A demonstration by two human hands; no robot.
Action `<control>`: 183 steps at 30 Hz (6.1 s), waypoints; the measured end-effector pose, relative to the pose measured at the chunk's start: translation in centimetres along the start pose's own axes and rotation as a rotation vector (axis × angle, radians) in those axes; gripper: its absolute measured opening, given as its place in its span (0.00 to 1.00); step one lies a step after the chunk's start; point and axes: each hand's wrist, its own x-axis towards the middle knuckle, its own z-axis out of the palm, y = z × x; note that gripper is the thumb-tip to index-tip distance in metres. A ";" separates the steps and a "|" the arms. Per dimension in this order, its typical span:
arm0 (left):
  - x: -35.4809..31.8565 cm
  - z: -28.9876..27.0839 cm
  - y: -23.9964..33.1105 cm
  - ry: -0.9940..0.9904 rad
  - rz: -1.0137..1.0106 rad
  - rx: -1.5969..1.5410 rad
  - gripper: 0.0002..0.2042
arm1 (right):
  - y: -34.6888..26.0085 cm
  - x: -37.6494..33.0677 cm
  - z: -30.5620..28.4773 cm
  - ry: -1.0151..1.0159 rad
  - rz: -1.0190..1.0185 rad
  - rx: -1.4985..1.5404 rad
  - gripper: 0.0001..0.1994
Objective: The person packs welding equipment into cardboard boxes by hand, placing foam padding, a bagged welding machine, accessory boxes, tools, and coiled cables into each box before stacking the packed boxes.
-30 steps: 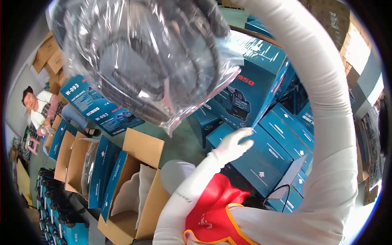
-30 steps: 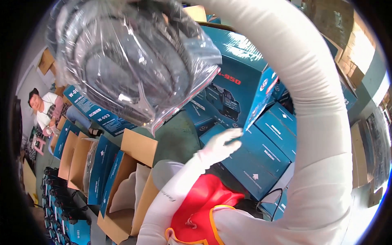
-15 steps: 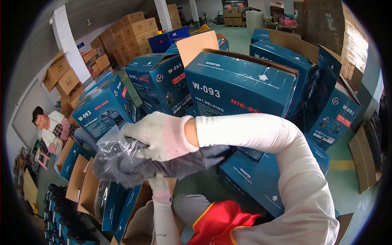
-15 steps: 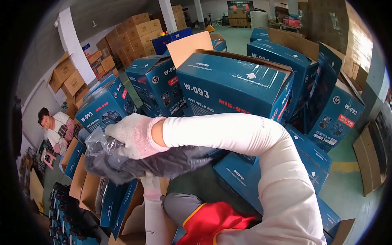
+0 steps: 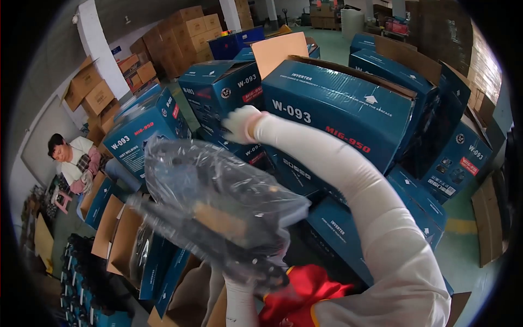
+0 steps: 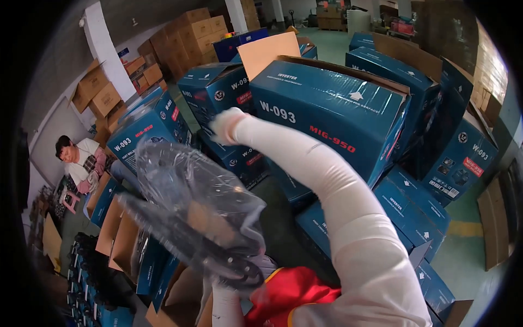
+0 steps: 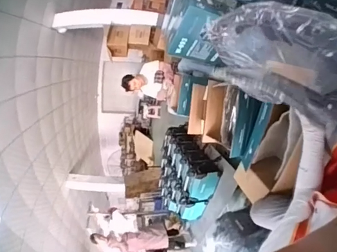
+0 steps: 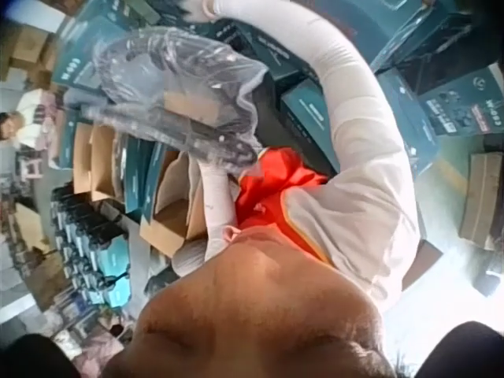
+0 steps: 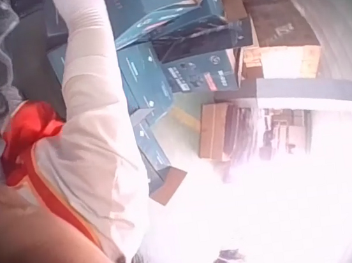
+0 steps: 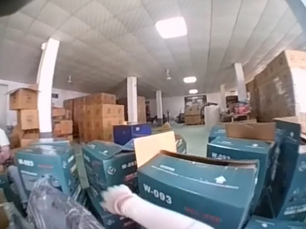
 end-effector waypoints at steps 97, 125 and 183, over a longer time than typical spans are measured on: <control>0.0 -1.3 -19.5 0.065 -0.586 0.990 0.26 | 19.3 -41.9 15.7 -0.430 1.065 0.918 0.22; -6.4 -1.2 -20.1 0.142 0.094 1.639 0.38 | 13.7 -27.6 19.5 -0.077 0.587 -0.183 0.23; -23.8 -7.3 18.5 0.146 -1.072 1.937 0.38 | -31.3 -8.2 25.2 -0.890 -0.819 -0.074 0.23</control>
